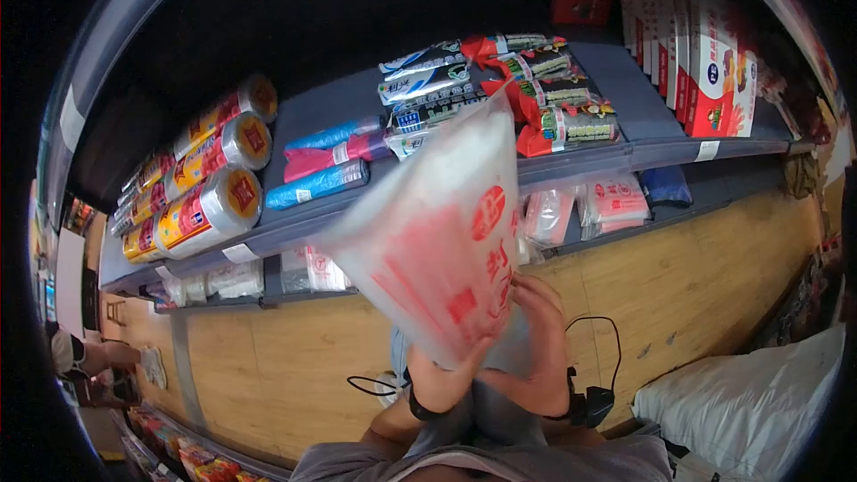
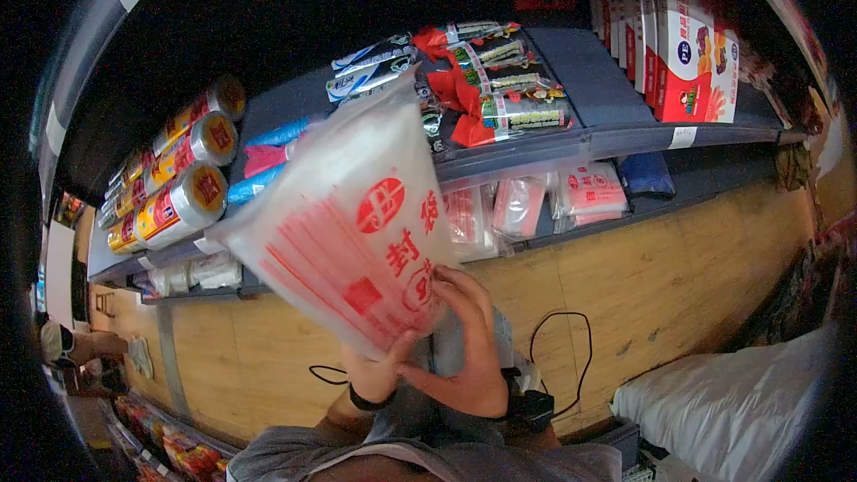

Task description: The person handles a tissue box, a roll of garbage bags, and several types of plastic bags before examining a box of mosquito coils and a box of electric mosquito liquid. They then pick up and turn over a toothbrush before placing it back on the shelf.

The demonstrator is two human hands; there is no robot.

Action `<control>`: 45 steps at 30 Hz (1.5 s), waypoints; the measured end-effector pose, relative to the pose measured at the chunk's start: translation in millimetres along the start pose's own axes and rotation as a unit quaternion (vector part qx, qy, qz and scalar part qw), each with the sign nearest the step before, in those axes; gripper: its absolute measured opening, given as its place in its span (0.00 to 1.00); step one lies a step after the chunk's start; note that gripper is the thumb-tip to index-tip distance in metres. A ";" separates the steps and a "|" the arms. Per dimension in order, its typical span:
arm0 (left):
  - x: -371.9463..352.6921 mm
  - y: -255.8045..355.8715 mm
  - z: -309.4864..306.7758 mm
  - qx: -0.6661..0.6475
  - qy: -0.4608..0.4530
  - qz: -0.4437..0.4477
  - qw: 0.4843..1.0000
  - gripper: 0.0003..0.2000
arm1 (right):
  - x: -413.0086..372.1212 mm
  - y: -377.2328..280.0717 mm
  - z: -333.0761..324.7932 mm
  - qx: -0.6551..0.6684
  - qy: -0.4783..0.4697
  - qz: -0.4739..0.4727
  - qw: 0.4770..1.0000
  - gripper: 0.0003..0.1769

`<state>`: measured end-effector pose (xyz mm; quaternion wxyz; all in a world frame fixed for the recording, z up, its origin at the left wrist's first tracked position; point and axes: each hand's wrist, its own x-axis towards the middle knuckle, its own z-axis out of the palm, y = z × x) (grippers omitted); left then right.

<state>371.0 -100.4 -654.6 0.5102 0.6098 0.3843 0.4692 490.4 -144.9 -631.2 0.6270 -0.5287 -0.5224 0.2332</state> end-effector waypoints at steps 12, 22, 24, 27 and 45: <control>4.3 16.0 -29.3 0.151 -0.181 0.201 0.951 0.27 | 25.2 13.9 -15.2 0.371 0.107 0.265 0.884 0.30; 16.5 -3.9 -40.7 -0.193 -0.128 -0.153 0.961 0.22 | 27.2 45.1 -23.4 0.395 -0.054 0.297 0.868 0.34; 13.7 -4.8 -39.4 -0.200 -0.142 -0.166 0.955 0.19 | 28.9 41.1 -22.0 0.356 -0.061 0.283 0.888 0.34; 8.5 -2.9 -33.6 -0.213 -0.078 -0.172 0.959 0.15 | 30.4 38.4 -20.8 0.339 -0.066 0.276 0.897 0.34; 2.0 -11.8 -33.2 -0.254 -0.136 -0.138 0.948 0.24 | 12.8 67.4 -28.1 0.455 -0.087 0.208 0.862 0.42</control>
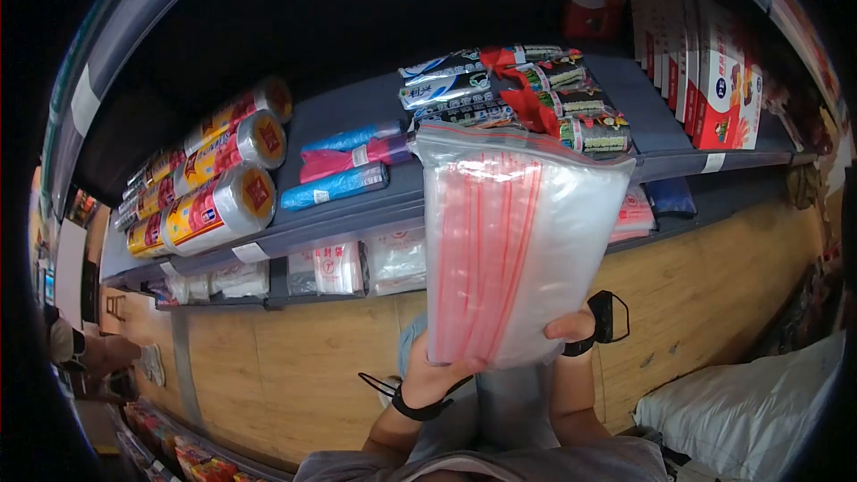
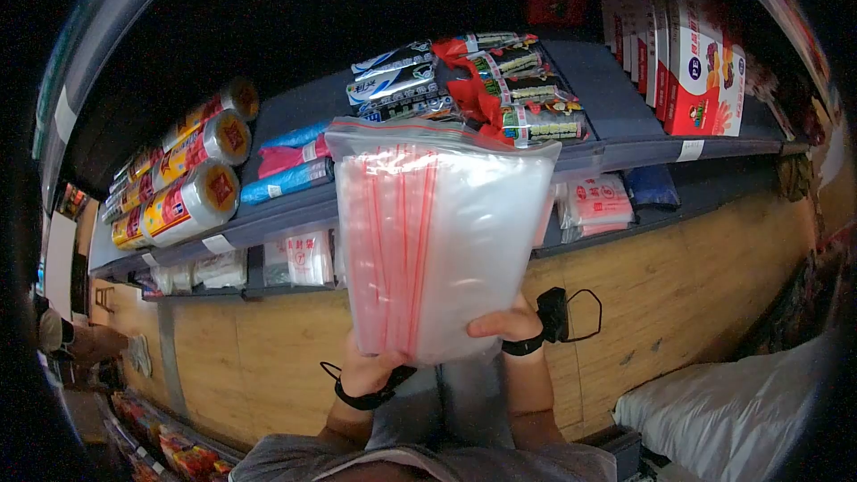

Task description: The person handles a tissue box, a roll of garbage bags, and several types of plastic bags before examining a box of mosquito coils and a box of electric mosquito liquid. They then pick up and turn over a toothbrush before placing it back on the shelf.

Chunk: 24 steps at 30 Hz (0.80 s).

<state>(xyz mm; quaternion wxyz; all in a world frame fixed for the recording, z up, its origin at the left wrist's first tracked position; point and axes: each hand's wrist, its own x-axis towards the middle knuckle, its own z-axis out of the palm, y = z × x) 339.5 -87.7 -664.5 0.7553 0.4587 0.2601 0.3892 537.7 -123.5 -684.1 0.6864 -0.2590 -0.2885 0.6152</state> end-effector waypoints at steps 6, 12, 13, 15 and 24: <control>-0.2 5.1 -5.7 -0.006 -0.002 -0.035 0.999 0.23 | 3.9 5.3 3.7 0.012 0.007 0.007 1.000 0.43; 2.4 6.8 -12.3 0.037 0.041 0.026 0.998 0.20 | 10.5 1.7 17.6 -0.025 0.015 0.037 0.999 0.42; 2.8 9.5 -12.0 0.039 0.051 0.045 0.997 0.19 | 12.8 0.9 21.3 -0.054 0.028 0.039 0.997 0.42; 3.8 15.1 -10.3 0.041 0.061 0.063 0.995 0.18 | 21.7 0.6 33.8 -0.083 0.041 0.041 0.995 0.43; 20.3 41.8 10.2 0.652 0.027 0.350 0.672 0.27 | 9.9 22.4 70.9 -0.213 0.072 -0.141 0.964 0.48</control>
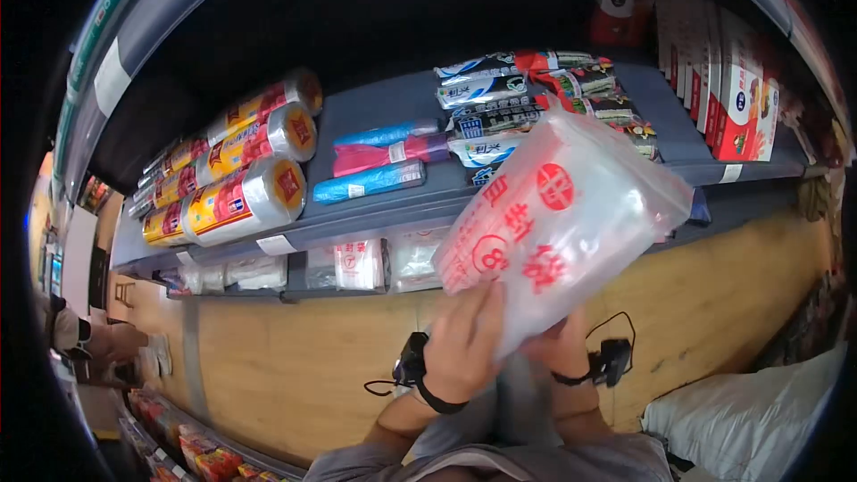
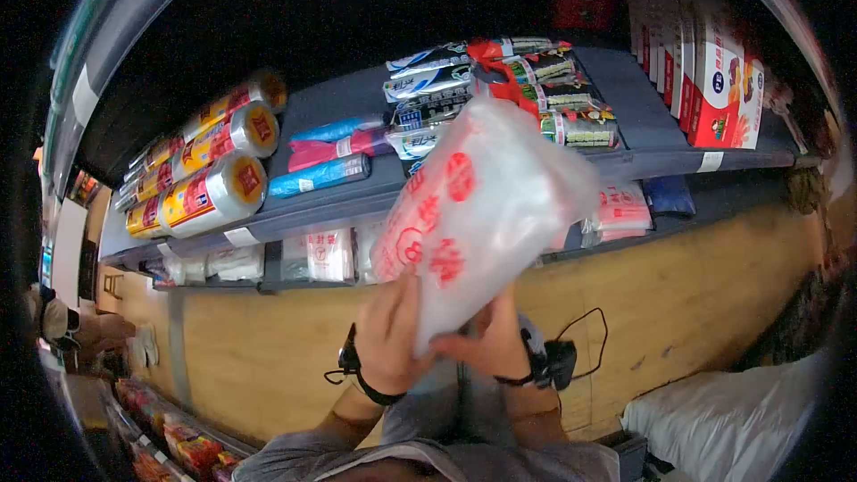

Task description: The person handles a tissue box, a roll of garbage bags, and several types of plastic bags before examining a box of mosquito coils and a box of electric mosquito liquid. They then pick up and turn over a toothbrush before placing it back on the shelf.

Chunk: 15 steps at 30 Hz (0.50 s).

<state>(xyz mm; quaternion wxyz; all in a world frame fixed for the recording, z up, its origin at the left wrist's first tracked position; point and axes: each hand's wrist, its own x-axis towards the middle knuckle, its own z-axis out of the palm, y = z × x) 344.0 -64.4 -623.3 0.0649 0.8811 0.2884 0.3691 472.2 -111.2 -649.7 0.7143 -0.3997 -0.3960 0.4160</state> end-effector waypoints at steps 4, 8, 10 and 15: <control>13.5 13.6 -6.4 -0.043 -0.063 -0.041 0.996 0.35 | 17.4 -3.4 -8.2 0.127 0.078 0.120 0.982 0.36; 18.1 5.7 -22.8 -0.175 -0.172 -0.049 0.968 0.32 | 26.2 10.8 -18.8 0.240 0.113 0.108 0.958 0.26; 0.7 -11.6 -21.5 -0.285 -0.130 -0.060 0.948 0.30 | 26.0 10.9 -26.6 0.255 0.113 0.164 0.946 0.25; -3.6 -22.0 -10.2 -0.301 0.079 -0.257 0.915 0.26 | 27.4 11.9 -36.0 0.301 0.153 0.156 0.928 0.28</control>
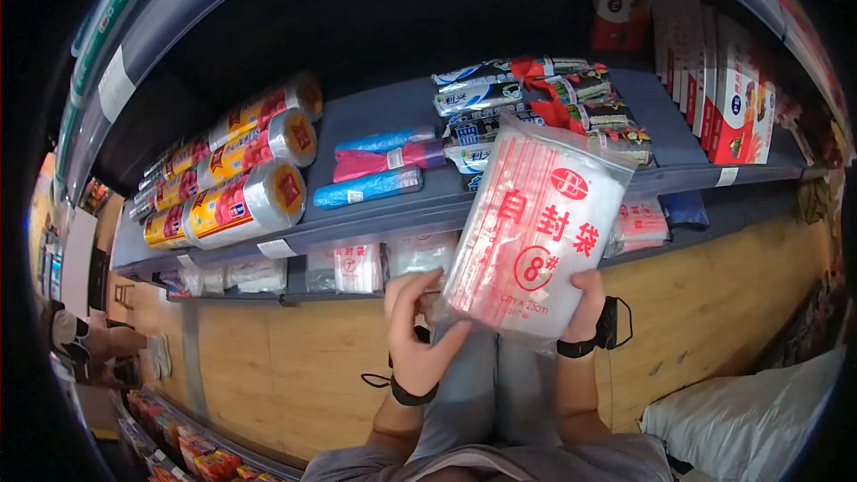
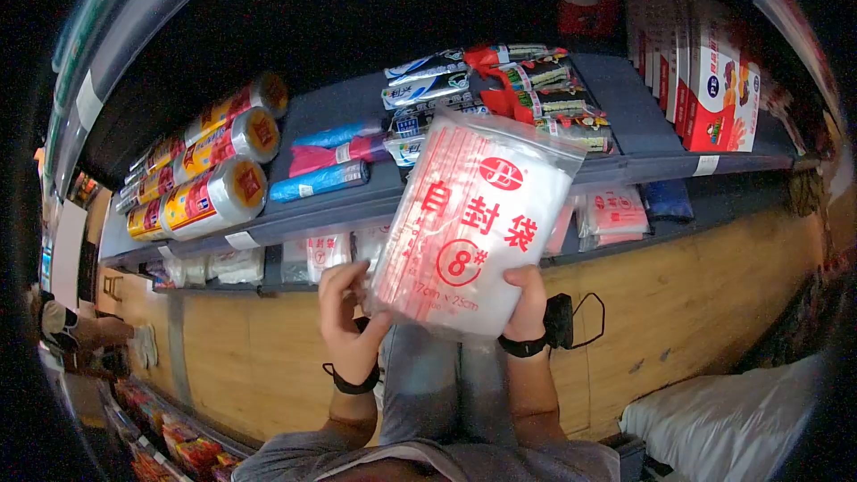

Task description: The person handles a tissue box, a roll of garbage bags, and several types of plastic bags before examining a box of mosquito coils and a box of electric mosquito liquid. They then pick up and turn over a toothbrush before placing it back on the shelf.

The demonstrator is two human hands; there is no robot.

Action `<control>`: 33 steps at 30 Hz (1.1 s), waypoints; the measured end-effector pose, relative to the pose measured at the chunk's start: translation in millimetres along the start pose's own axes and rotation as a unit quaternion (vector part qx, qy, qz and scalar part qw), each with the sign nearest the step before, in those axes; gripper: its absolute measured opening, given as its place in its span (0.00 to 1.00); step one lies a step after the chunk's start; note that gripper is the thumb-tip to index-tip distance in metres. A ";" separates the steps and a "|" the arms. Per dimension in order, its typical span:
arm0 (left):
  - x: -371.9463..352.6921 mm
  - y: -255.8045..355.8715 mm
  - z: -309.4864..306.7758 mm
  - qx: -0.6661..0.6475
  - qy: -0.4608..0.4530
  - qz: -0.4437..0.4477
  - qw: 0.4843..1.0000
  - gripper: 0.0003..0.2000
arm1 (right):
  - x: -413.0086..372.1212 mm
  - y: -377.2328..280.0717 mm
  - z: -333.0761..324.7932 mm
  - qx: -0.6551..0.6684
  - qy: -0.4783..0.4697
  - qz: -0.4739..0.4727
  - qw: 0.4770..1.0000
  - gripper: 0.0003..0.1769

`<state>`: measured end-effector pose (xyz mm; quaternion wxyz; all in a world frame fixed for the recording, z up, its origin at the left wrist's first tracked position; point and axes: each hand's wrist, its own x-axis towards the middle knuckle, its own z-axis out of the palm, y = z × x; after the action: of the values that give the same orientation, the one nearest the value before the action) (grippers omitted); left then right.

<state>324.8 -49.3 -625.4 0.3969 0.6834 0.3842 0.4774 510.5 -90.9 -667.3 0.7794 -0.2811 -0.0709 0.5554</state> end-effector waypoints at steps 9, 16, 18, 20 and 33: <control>-7.8 -15.2 14.1 -0.278 -0.171 -0.194 0.925 0.19 | 14.8 -12.3 -9.4 -0.055 -0.074 0.035 0.995 0.28; -6.9 -10.8 18.1 -0.276 -0.140 -0.196 0.930 0.16 | 19.1 -18.2 -8.0 -0.118 -0.063 0.045 0.990 0.26; -6.3 -11.0 18.4 -0.291 -0.142 -0.207 0.923 0.16 | 22.5 -16.9 -13.0 -0.130 -0.068 0.034 0.989 0.27; -6.7 -12.6 18.6 -0.307 -0.142 -0.219 0.915 0.16 | 21.5 -17.8 -15.0 -0.142 -0.072 0.025 0.987 0.27; -66.8 -64.1 2.3 -0.294 -0.346 -0.319 0.832 0.20 | -44.3 23.4 -93.3 -0.210 -0.070 0.154 0.963 0.27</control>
<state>301.0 -85.0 -707.5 0.8164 0.4945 0.2598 0.1468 514.2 -159.3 -748.1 0.6011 -0.4061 -0.1964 0.6597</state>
